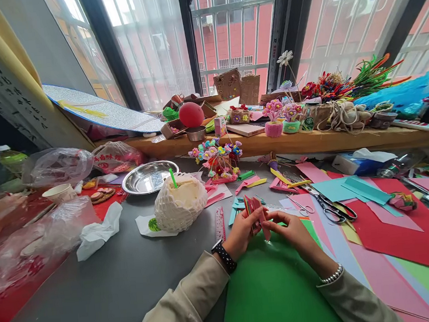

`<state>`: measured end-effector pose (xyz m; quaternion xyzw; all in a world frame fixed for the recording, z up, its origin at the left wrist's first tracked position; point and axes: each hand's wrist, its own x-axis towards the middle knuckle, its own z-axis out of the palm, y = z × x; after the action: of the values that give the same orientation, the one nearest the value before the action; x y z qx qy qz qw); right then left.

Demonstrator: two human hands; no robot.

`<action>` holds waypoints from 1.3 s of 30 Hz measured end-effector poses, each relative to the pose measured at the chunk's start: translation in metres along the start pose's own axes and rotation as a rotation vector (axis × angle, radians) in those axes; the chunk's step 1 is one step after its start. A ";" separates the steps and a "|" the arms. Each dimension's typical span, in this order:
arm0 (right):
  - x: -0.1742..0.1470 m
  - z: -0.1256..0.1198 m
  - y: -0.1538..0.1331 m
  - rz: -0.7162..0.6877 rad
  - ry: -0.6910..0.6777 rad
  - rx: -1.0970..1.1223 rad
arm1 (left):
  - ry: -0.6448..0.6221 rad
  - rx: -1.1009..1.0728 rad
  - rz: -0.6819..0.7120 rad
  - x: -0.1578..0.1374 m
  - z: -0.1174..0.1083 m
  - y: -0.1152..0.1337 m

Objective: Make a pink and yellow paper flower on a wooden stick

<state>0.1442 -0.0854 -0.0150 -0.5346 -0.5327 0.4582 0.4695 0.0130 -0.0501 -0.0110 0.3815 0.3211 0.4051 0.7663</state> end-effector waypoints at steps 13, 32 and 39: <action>-0.003 -0.013 -0.007 -0.217 0.034 -0.438 | 0.030 0.371 0.156 -0.003 -0.013 0.015; -0.005 -0.024 0.027 -0.523 -0.056 -1.064 | -0.232 1.603 0.757 -0.014 -0.040 0.003; -0.009 -0.024 0.039 -0.607 0.037 -0.953 | -0.163 1.547 0.634 -0.007 -0.042 0.003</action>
<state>0.1731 -0.0945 -0.0500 -0.5184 -0.8022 0.0018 0.2961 -0.0245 -0.0416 -0.0286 0.8997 0.3295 0.2380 0.1592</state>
